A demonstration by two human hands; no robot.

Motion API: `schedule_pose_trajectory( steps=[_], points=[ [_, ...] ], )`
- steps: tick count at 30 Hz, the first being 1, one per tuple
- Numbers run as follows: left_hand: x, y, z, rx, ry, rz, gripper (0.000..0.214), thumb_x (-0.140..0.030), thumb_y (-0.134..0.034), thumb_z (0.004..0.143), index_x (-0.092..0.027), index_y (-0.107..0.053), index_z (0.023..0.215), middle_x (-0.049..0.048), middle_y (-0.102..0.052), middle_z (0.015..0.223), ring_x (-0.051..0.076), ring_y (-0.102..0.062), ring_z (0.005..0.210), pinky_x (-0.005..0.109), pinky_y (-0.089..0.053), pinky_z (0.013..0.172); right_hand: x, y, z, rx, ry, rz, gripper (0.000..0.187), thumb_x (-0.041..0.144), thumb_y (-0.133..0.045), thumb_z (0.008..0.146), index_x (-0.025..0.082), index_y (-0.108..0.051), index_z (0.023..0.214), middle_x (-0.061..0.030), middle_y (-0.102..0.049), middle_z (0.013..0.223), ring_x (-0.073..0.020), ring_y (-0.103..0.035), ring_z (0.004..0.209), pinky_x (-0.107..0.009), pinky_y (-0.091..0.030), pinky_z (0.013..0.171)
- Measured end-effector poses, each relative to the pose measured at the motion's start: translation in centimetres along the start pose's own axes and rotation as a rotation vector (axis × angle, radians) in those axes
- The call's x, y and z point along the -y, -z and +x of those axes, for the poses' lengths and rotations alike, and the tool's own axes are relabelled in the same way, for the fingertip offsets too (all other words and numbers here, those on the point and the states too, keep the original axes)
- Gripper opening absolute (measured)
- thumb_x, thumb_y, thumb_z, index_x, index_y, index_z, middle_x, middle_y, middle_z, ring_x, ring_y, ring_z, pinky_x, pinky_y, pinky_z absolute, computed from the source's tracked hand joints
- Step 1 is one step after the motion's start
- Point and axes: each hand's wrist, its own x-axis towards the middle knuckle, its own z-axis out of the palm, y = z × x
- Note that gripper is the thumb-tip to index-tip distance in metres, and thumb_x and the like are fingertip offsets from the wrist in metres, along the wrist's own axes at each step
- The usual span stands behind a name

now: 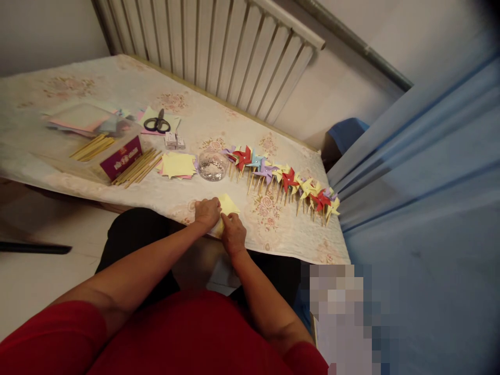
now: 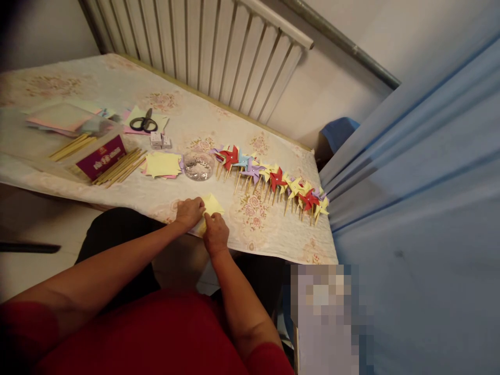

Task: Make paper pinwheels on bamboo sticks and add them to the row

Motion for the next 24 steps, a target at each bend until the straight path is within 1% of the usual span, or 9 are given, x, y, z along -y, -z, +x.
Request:
schedule_pose_trajectory(
  steps=[4,10,13,16,18,21,22,24],
  points=[
    [0.0,-0.1,0.0,-0.008,-0.006,-0.004,0.018,-0.026,-0.052,0.090,-0.019,-0.067,0.096,0.0125,-0.074,0.097,0.031,-0.063,0.104,0.042,-0.036,0.090,0.2,0.1,0.1,0.008,0.001,-0.008,0.044,0.017,-0.049,0.096,0.031,-0.055,0.138,-0.0065,-0.057,0.120,-0.0184,-0.055,0.099,-0.026,-0.045,0.076],
    [0.0,-0.1,0.1,-0.025,-0.018,-0.008,0.018,-0.026,-0.053,0.088,-0.018,-0.068,0.095,0.0133,-0.073,0.094,0.031,-0.063,0.101,0.043,-0.036,0.088,0.4,0.4,0.1,0.030,-0.003,-0.040,0.045,0.017,-0.049,0.095,0.030,-0.053,0.138,-0.0066,-0.056,0.121,-0.0180,-0.055,0.095,-0.027,-0.045,0.074],
    [0.3,-0.2,-0.1,-0.047,-0.058,0.009,0.018,-0.027,-0.053,0.089,-0.017,-0.068,0.093,0.0133,-0.073,0.092,0.031,-0.062,0.098,0.043,-0.036,0.086,0.5,0.5,0.2,0.041,-0.001,-0.055,0.045,0.017,-0.050,0.095,0.030,-0.054,0.137,-0.0071,-0.056,0.121,-0.0183,-0.055,0.095,-0.027,-0.045,0.073],
    [1.3,-0.5,-0.9,-0.130,-0.193,0.056,0.022,-0.027,-0.050,0.092,-0.016,-0.069,0.093,0.0153,-0.071,0.096,0.032,-0.058,0.100,0.044,-0.037,0.085,0.6,0.4,0.2,0.045,-0.002,-0.059,0.044,0.017,-0.049,0.095,0.029,-0.054,0.137,-0.0073,-0.056,0.121,-0.0185,-0.055,0.095,-0.027,-0.045,0.072],
    [2.1,-0.8,-1.8,-0.205,-0.331,0.087,0.027,-0.026,-0.046,0.095,-0.015,-0.070,0.096,0.0167,-0.069,0.102,0.032,-0.055,0.103,0.045,-0.037,0.085,0.6,0.4,0.3,0.043,-0.008,-0.054,0.044,0.017,-0.049,0.095,0.030,-0.053,0.137,-0.0071,-0.056,0.121,-0.0185,-0.055,0.095,-0.027,-0.045,0.073],
    [3.4,-1.3,-3.0,-0.267,-0.522,0.131,0.025,-0.024,-0.048,0.095,-0.016,-0.071,0.100,0.0165,-0.066,0.111,0.031,-0.053,0.105,0.046,-0.038,0.087,0.6,0.3,0.3,0.038,-0.018,-0.041,0.044,0.017,-0.049,0.095,0.030,-0.054,0.137,-0.0066,-0.056,0.121,-0.0187,-0.055,0.096,-0.028,-0.045,0.074],
    [3.7,-1.5,-3.2,-0.276,-0.559,0.150,0.024,-0.023,-0.049,0.095,-0.017,-0.071,0.101,0.0162,-0.066,0.113,0.031,-0.052,0.105,0.046,-0.038,0.087,0.6,0.3,0.4,0.038,-0.020,-0.037,0.044,0.017,-0.049,0.095,0.030,-0.054,0.137,-0.0067,-0.056,0.120,-0.0188,-0.055,0.096,-0.028,-0.045,0.075],
    [4.2,-2.0,-3.4,-0.292,-0.590,0.176,0.023,-0.021,-0.050,0.094,-0.017,-0.071,0.103,0.0160,-0.066,0.113,0.031,-0.052,0.106,0.046,-0.038,0.087,0.7,0.3,0.4,0.039,-0.023,-0.028,0.043,0.017,-0.049,0.095,0.030,-0.056,0.136,-0.0071,-0.056,0.120,-0.0189,-0.055,0.097,-0.028,-0.045,0.076]
  ],
)
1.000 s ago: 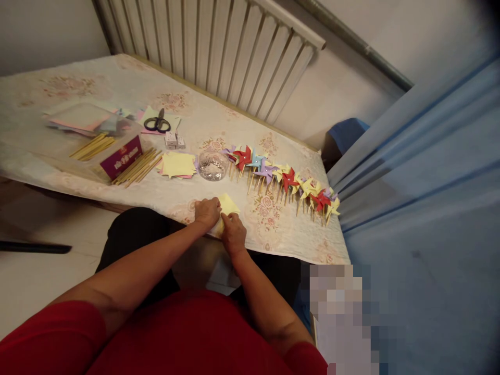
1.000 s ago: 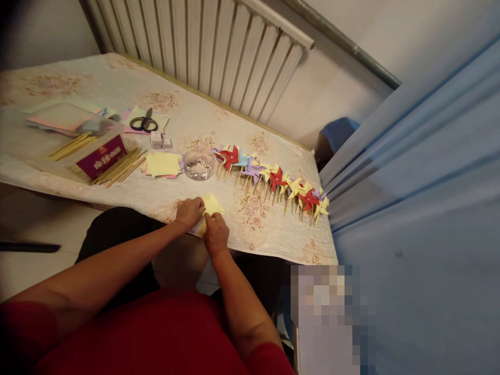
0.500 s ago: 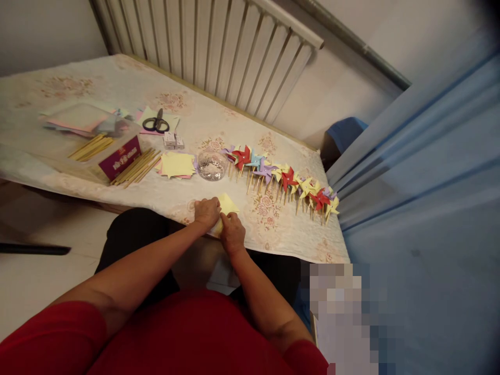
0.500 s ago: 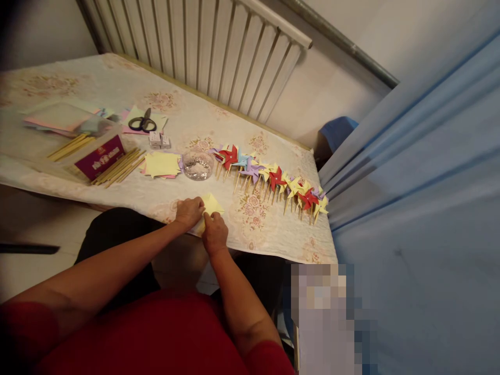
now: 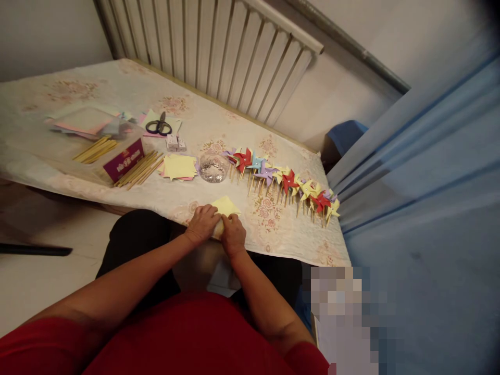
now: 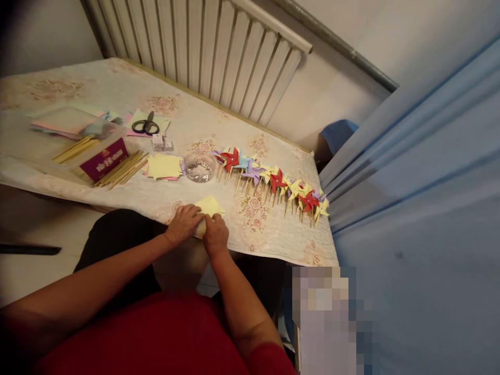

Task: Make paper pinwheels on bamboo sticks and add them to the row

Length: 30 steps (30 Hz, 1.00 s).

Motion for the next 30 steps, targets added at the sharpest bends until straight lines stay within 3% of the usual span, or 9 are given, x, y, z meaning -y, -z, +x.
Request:
schedule_pose_trajectory(
  steps=[6,9,12,14,18,23,30],
  points=[
    [0.5,-1.3,-0.3,-0.045,0.019,0.007,0.024,-0.020,-0.052,0.093,-0.020,-0.072,0.105,0.0163,-0.063,0.117,0.031,-0.050,0.109,0.047,-0.039,0.087,-0.1,0.4,-0.1,-0.022,-0.008,0.071,0.044,0.014,-0.051,0.092,0.029,-0.061,0.131,-0.0066,-0.058,0.116,-0.0184,-0.057,0.095,-0.027,-0.045,0.075],
    [0.6,-1.6,-0.5,-0.054,0.024,0.002,0.024,-0.020,-0.052,0.092,-0.021,-0.072,0.105,0.0159,-0.063,0.116,0.031,-0.050,0.108,0.047,-0.040,0.087,-0.8,1.5,0.9,-0.158,-0.040,0.136,0.039,0.012,-0.047,0.091,0.022,-0.065,0.124,-0.0087,-0.061,0.110,-0.0204,-0.056,0.101,-0.030,-0.045,0.086],
    [0.6,-1.8,-0.7,-0.061,0.030,-0.010,0.025,-0.019,-0.051,0.092,-0.022,-0.072,0.106,0.0152,-0.063,0.117,0.031,-0.050,0.109,0.047,-0.040,0.088,-1.8,2.8,3.4,-0.261,-0.164,0.188,0.032,0.016,-0.047,0.091,0.015,-0.068,0.115,-0.0118,-0.064,0.107,-0.0228,-0.055,0.105,-0.034,-0.043,0.095],
    [0.6,-1.8,-0.7,-0.056,0.035,-0.024,0.026,-0.018,-0.051,0.092,-0.022,-0.072,0.107,0.0154,-0.062,0.118,0.031,-0.049,0.110,0.047,-0.040,0.088,-2.4,3.4,5.6,-0.173,-0.257,0.235,0.027,0.021,-0.049,0.091,0.014,-0.070,0.107,-0.0114,-0.067,0.104,-0.0226,-0.057,0.101,-0.033,-0.043,0.093],
    [0.5,-1.5,-0.7,-0.022,0.040,-0.011,0.026,-0.019,-0.050,0.092,-0.021,-0.072,0.106,0.0169,-0.061,0.119,0.032,-0.049,0.110,0.048,-0.040,0.088,-3.2,3.3,9.2,0.130,-0.402,0.341,0.020,0.031,-0.058,0.086,0.018,-0.073,0.091,-0.0046,-0.072,0.087,-0.0176,-0.063,0.083,-0.027,-0.046,0.076],
    [0.3,-0.9,-0.6,0.000,0.053,-0.037,0.027,-0.019,-0.047,0.092,-0.021,-0.071,0.106,0.0172,-0.061,0.118,0.032,-0.049,0.109,0.048,-0.040,0.088,-3.5,2.4,10.7,0.301,-0.409,0.376,0.022,0.036,-0.074,0.073,0.017,-0.075,0.085,-0.0012,-0.074,0.076,-0.0136,-0.065,0.067,-0.021,-0.044,0.059],
    [0.1,-0.8,-0.6,-0.003,0.065,-0.050,0.027,-0.019,-0.047,0.093,-0.022,-0.071,0.104,0.0161,-0.061,0.118,0.031,-0.050,0.109,0.047,-0.039,0.090,-3.2,2.2,11.3,0.439,-0.361,0.363,0.015,0.028,-0.079,0.066,0.019,-0.078,0.078,-0.0036,-0.077,0.077,-0.0175,-0.071,0.073,-0.021,-0.046,0.060]
  ],
)
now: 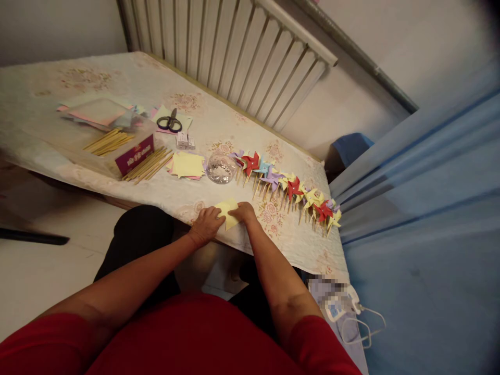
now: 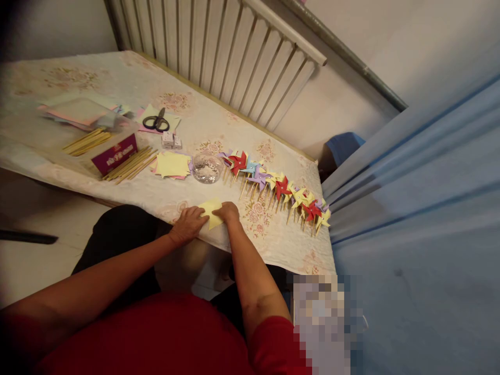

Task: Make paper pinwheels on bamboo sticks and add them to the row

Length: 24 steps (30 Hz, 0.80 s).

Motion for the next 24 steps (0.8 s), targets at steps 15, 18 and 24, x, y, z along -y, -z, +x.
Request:
schedule_pose_trajectory(
  steps=[15,18,24],
  points=[
    [-0.9,2.2,-0.2,-0.272,0.600,-0.624,0.028,-0.028,-0.059,0.083,-0.015,-0.061,0.107,0.0133,-0.062,0.107,0.027,-0.057,0.103,0.045,-0.047,0.093,-0.3,-0.6,-3.7,-0.076,0.017,0.486,0.031,0.026,-0.068,0.072,0.012,-0.075,0.099,-0.0056,-0.078,0.086,-0.0186,-0.073,0.077,-0.024,-0.054,0.065],
    [-1.4,3.7,0.3,-0.135,0.849,-1.081,0.035,-0.042,-0.066,0.078,-0.015,-0.061,0.099,0.0051,-0.064,0.088,0.020,-0.060,0.081,0.034,-0.049,0.076,-0.1,-1.5,-5.5,-0.074,0.038,0.634,0.034,0.028,-0.068,0.071,0.012,-0.073,0.101,-0.0051,-0.078,0.087,-0.0173,-0.072,0.074,-0.025,-0.055,0.067],
    [-3.5,6.3,1.1,-0.003,0.817,-1.580,0.041,-0.041,-0.078,0.062,-0.013,-0.065,0.090,0.0025,-0.069,0.077,0.017,-0.061,0.071,0.029,-0.046,0.070,0.8,-2.6,-8.7,-0.007,0.064,1.123,0.032,0.027,-0.076,0.059,0.015,-0.072,0.088,-0.0011,-0.075,0.074,-0.0164,-0.067,0.062,-0.028,-0.055,0.064]
  ],
)
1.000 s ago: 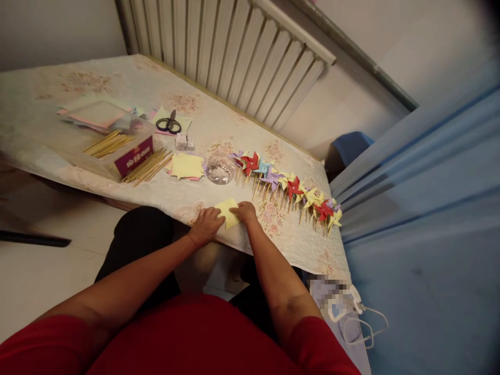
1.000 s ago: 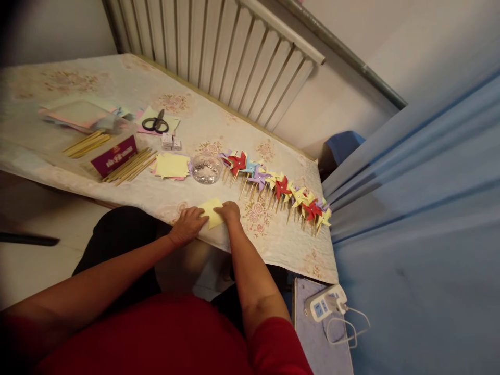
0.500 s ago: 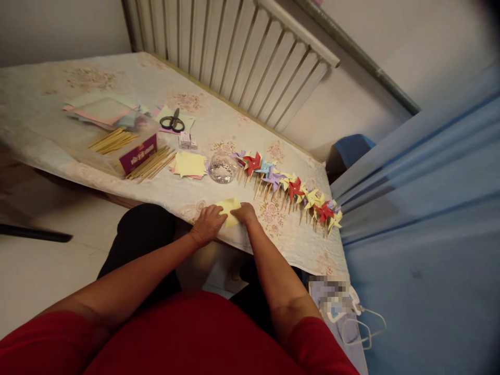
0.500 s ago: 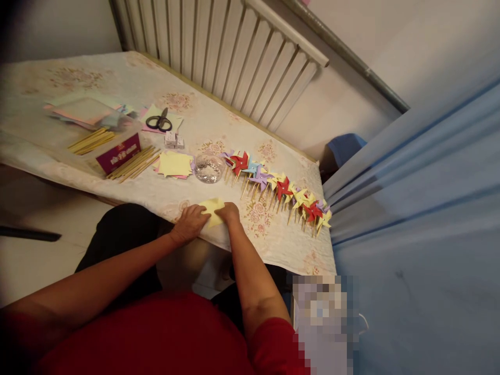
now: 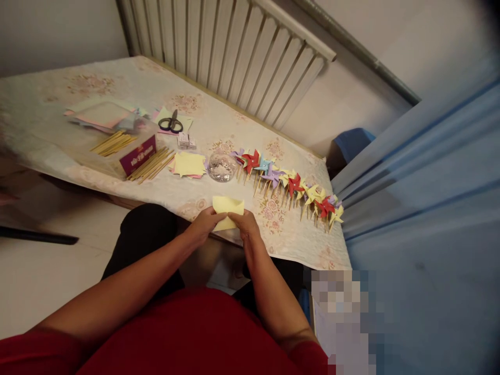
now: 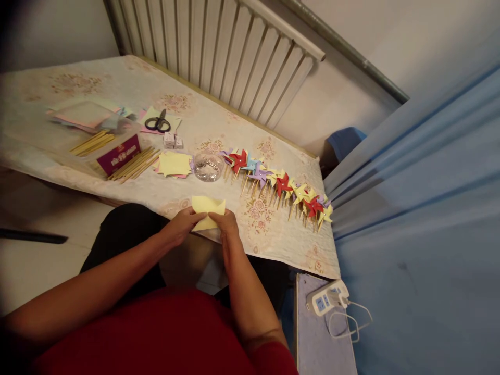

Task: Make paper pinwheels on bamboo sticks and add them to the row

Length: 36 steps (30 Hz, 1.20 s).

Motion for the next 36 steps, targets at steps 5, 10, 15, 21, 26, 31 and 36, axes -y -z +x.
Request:
schedule_pose_trajectory(
  steps=[5,10,15,21,26,31,36],
  points=[
    [-0.4,-1.0,-0.8,-0.037,0.013,-0.045,0.048,-0.039,-0.079,0.059,-0.012,-0.068,0.096,0.0056,-0.073,0.080,0.020,-0.064,0.075,0.031,-0.047,0.070,0.5,-0.2,-1.3,-0.001,0.012,0.105,0.032,0.024,-0.077,0.055,0.015,-0.071,0.086,-0.0003,-0.075,0.073,-0.0151,-0.065,0.061,-0.027,-0.054,0.063],
    [-0.6,-1.2,-1.1,-0.061,-0.004,-0.022,0.049,-0.038,-0.078,0.060,-0.012,-0.069,0.100,0.0055,-0.073,0.079,0.021,-0.065,0.073,0.032,-0.049,0.069,0.7,-0.4,-1.9,0.024,0.025,0.157,0.035,0.024,-0.078,0.055,0.014,-0.072,0.088,-0.0019,-0.076,0.077,-0.0158,-0.066,0.063,-0.028,-0.055,0.064],
    [-0.9,-0.9,-1.4,-0.037,0.009,-0.018,0.047,-0.036,-0.079,0.060,-0.011,-0.069,0.099,0.0065,-0.074,0.079,0.023,-0.068,0.074,0.033,-0.051,0.070,1.0,0.0,-2.9,0.059,0.026,0.172,0.036,0.026,-0.078,0.055,0.015,-0.073,0.089,-0.0023,-0.077,0.077,-0.0182,-0.069,0.067,-0.030,-0.057,0.067],
    [-1.9,-0.8,-2.0,0.025,0.030,-0.075,0.048,-0.031,-0.081,0.058,-0.009,-0.070,0.099,0.0079,-0.076,0.081,0.022,-0.070,0.071,0.034,-0.053,0.071,1.9,1.0,-4.4,0.089,0.098,0.116,0.032,0.029,-0.076,0.059,0.016,-0.072,0.089,0.0005,-0.074,0.072,-0.0173,-0.068,0.063,-0.030,-0.055,0.067],
    [-2.7,-1.1,-2.4,0.079,0.081,-0.139,0.050,-0.028,-0.082,0.059,-0.007,-0.071,0.102,0.0110,-0.077,0.084,0.024,-0.072,0.073,0.035,-0.055,0.070,2.1,1.3,-5.0,0.003,0.190,0.051,0.033,0.029,-0.072,0.061,0.017,-0.069,0.092,0.0003,-0.073,0.074,-0.0152,-0.064,0.064,-0.026,-0.052,0.063],
    [-3.2,-1.4,-2.5,0.095,0.100,-0.168,0.044,-0.027,-0.081,0.060,-0.009,-0.071,0.099,0.0111,-0.077,0.087,0.025,-0.073,0.075,0.035,-0.056,0.071,2.2,1.5,-6.1,-0.255,0.463,-0.242,0.036,0.022,-0.072,0.067,0.018,-0.066,0.102,0.0009,-0.064,0.082,-0.0121,-0.056,0.066,-0.026,-0.051,0.067],
    [-3.9,-1.6,-2.8,0.093,0.104,-0.188,0.046,-0.026,-0.084,0.056,-0.009,-0.071,0.097,0.0105,-0.077,0.087,0.021,-0.071,0.070,0.033,-0.055,0.070,3.2,2.1,-8.1,-0.207,0.796,-0.560,0.015,0.019,-0.066,0.080,0.021,-0.071,0.094,-0.0001,-0.055,0.083,-0.0133,-0.052,0.070,-0.029,-0.049,0.072]
  ],
)
